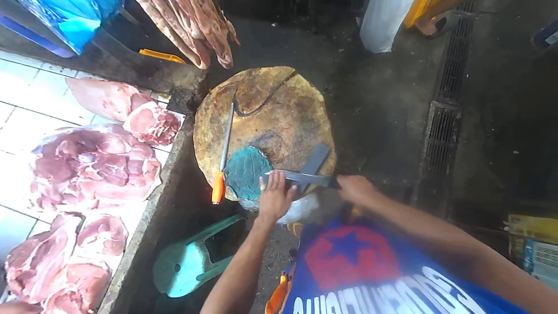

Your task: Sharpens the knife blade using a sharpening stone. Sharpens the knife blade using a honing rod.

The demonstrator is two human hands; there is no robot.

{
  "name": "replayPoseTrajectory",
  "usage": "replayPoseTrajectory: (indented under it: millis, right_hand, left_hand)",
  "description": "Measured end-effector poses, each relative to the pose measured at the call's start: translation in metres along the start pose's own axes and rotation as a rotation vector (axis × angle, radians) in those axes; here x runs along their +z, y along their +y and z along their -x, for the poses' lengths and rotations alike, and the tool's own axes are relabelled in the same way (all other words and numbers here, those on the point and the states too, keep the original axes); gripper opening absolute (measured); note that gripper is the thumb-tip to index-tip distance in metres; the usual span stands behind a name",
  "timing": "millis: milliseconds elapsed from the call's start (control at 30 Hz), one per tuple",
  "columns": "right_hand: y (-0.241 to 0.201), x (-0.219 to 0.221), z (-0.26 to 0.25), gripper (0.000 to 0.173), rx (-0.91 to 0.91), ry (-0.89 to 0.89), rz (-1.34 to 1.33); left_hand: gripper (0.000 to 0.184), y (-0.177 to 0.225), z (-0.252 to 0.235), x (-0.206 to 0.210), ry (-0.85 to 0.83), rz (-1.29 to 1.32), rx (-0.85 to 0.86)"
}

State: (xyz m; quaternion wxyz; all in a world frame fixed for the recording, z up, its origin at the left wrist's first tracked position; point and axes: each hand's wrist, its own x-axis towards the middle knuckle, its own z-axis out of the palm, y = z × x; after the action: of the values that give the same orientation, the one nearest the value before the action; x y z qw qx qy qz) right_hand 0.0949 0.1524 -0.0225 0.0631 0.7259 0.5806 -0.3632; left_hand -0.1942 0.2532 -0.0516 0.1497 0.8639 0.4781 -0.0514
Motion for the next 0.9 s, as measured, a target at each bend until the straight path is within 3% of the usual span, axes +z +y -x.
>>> replayPoseTrajectory:
  millis: [133,200,267,367,467,567,700,767,833,900]
  right_hand:
    - [0.105,-0.033,0.021,0.032,0.143,0.114,0.072]
    - [0.132,-0.045,0.018,0.033,0.214,0.161,0.131]
    - [0.111,-0.042,0.006,0.035,0.217,0.178,0.152]
    - [0.024,-0.009,-0.018,0.032,0.107,0.206,0.119]
    - [-0.049,0.012,-0.02,0.029,0.005,0.088,0.06]
    - [-0.031,-0.001,-0.01,0.028,-0.009,0.025,0.046]
    - [0.086,-0.028,0.007,0.035,0.163,0.098,0.106]
    - [0.122,-0.037,0.006,0.037,0.237,0.128,0.133]
    - [0.102,-0.037,0.001,0.038,0.254,0.123,0.138]
    - [0.042,-0.021,-0.008,0.038,0.221,0.116,0.092]
  left_hand:
    - [0.084,0.108,-0.041,0.013,0.054,0.046,0.114]
    - [0.081,0.132,-0.061,0.022,0.094,0.073,0.169]
    - [0.082,0.113,-0.063,0.029,0.125,0.08,0.136]
    - [0.081,0.024,-0.03,0.024,0.123,0.028,0.029]
    - [0.082,-0.041,0.017,0.011,0.055,0.015,-0.062]
    - [0.083,-0.017,0.012,0.003,0.054,0.065,-0.073]
    - [0.084,0.092,-0.05,0.013,0.061,0.113,0.067]
    - [0.084,0.123,-0.074,0.023,0.084,0.101,0.134]
    - [0.084,0.111,-0.077,0.023,0.085,0.097,0.124]
    - [0.082,0.059,-0.062,0.017,0.085,0.078,0.068]
